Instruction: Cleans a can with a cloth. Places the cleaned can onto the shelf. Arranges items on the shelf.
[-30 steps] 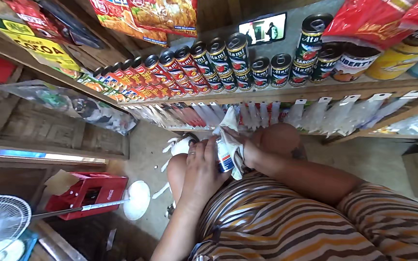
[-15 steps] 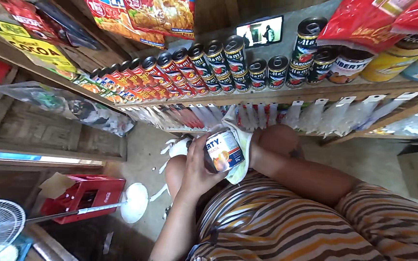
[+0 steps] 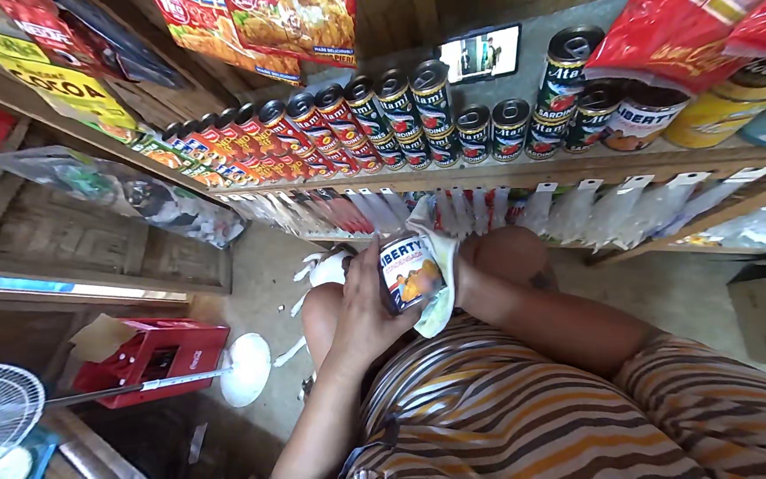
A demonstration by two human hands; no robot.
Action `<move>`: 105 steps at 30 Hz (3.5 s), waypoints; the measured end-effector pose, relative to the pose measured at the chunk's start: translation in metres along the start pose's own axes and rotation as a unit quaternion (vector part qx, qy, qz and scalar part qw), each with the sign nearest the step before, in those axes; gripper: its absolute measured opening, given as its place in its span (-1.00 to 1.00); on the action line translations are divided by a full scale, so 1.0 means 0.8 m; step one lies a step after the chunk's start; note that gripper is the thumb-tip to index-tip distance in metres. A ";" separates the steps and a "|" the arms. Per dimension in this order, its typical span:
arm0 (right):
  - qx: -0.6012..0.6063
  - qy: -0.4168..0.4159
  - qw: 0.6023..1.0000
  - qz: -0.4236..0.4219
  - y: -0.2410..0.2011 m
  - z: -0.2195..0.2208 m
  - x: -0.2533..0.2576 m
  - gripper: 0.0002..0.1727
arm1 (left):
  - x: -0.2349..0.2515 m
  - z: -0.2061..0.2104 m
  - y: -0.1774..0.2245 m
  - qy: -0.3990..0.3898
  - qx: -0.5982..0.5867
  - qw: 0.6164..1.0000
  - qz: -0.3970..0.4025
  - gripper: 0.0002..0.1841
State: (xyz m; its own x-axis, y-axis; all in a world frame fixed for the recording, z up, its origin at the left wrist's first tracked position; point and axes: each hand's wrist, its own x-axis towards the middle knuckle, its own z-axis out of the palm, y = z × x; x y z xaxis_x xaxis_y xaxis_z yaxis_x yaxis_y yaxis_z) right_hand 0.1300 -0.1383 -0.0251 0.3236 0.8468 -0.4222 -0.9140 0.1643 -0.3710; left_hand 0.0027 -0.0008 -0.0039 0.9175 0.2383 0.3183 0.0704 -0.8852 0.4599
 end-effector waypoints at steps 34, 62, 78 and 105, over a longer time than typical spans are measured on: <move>-0.111 -0.083 0.988 -0.065 -0.009 0.000 -0.003 -0.53 | 0.002 0.002 -0.005 0.019 -0.027 0.999 -0.011 0.33; -0.105 -0.064 0.991 -0.045 -0.001 -0.020 0.029 -0.58 | 0.006 0.002 -0.003 0.017 0.050 0.998 0.027 0.23; -0.153 -0.100 0.982 -0.053 -0.014 -0.024 0.029 -0.52 | 0.002 0.005 -0.019 0.051 0.010 0.999 0.014 0.07; -0.118 -0.084 0.989 -0.041 -0.011 -0.010 0.013 -0.52 | 0.000 0.005 -0.019 0.019 0.017 0.999 0.022 0.17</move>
State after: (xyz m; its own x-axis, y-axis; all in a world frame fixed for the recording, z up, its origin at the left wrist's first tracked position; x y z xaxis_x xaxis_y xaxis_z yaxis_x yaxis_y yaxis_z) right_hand 0.1435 -0.1348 -0.0332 0.3307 0.9112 -0.2458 -0.7971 0.1302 -0.5897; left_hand 0.0032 0.0108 -0.0138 0.9048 0.2130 0.3687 0.0440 -0.9080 0.4166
